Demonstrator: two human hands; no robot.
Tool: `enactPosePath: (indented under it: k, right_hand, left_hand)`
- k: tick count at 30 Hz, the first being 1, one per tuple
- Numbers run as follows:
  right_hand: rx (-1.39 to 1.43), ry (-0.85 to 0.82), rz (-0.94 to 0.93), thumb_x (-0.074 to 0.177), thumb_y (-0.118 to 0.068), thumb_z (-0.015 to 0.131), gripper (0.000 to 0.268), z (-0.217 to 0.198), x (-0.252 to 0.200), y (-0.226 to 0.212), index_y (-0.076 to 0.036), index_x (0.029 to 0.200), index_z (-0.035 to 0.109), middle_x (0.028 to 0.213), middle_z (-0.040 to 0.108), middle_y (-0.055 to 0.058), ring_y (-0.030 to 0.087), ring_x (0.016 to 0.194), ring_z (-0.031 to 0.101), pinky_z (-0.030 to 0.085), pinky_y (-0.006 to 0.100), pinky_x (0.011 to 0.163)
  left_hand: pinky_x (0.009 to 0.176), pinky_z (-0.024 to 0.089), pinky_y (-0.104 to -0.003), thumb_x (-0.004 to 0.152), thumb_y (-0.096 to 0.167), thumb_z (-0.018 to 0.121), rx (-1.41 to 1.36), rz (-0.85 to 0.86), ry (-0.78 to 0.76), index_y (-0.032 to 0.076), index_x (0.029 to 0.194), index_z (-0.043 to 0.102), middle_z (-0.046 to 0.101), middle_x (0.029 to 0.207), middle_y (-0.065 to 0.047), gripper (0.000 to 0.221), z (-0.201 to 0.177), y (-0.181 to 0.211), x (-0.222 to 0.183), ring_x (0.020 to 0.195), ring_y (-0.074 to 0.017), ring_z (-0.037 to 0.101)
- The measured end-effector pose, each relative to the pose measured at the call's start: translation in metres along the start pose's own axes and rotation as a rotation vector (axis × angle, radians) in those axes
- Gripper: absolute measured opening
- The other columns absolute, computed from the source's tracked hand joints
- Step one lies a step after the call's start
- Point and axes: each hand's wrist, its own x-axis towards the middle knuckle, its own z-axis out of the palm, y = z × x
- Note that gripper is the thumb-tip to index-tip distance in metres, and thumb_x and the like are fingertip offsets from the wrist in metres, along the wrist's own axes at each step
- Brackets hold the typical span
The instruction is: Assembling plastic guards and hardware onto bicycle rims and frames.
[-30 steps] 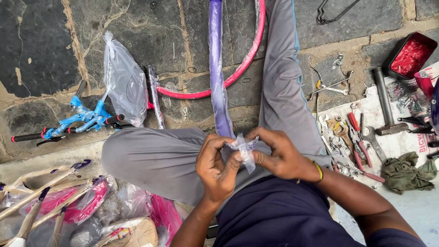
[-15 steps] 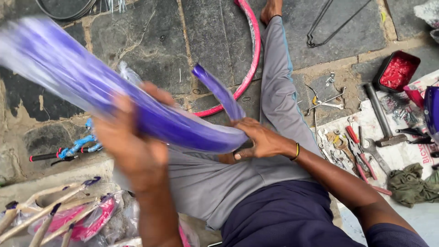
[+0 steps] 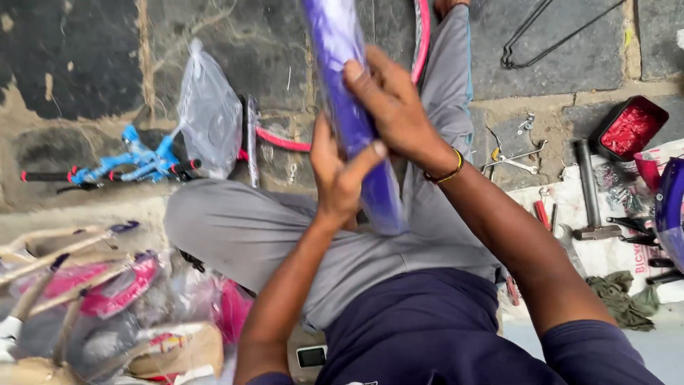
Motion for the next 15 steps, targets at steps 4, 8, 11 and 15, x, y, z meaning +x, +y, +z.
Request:
enactPosePath:
  k: [4,8,11,15]
  right_hand:
    - [-0.438,0.397,-0.267,0.117,-0.043,0.046,0.057,-0.006,-0.027,0.024,0.002,0.151,0.048,0.144,0.058,0.014,0.021,0.137,0.053,0.041,0.036,0.119]
    - [0.0,0.204,0.18,0.109,-0.053,0.042,0.066,-0.034,-0.093,0.11,0.003,0.136,0.062,0.13,0.067,0.014,0.023,0.123,0.062,0.046,0.038,0.112]
    - [-0.021,0.151,0.192,0.11,-0.053,0.046,0.064,-0.031,-0.128,0.13,0.002,0.133,0.069,0.127,0.072,0.011,0.019,0.122,0.063,0.045,0.034,0.11]
    - [-0.096,0.195,0.092,0.093,-0.037,0.073,0.065,-0.02,-0.139,0.106,0.002,0.141,0.051,0.132,0.062,0.011,0.018,0.125,0.057,0.041,0.035,0.108]
  left_hand:
    - [0.078,0.063,-0.037,0.092,0.0,0.07,-0.128,0.105,-0.052,-0.003,0.132,0.049,0.07,0.113,-0.015,0.046,-0.011,0.017,0.064,0.088,-0.0235,0.072]
    - [0.062,0.065,-0.045,0.095,-0.002,0.067,-0.266,0.127,-0.035,-0.006,0.12,0.051,0.068,0.097,-0.02,0.03,-0.03,0.023,0.135,0.071,-0.032,0.075]
    - [0.061,0.065,-0.046,0.092,0.0,0.066,-0.289,0.101,-0.003,-0.004,0.108,0.054,0.069,0.085,-0.022,0.02,-0.054,0.016,0.184,0.069,-0.0337,0.074]
    - [0.061,0.065,-0.048,0.089,0.002,0.063,-0.375,0.087,0.032,-0.006,0.097,0.056,0.068,0.08,-0.023,0.013,-0.085,0.004,0.232,0.065,-0.0354,0.073]
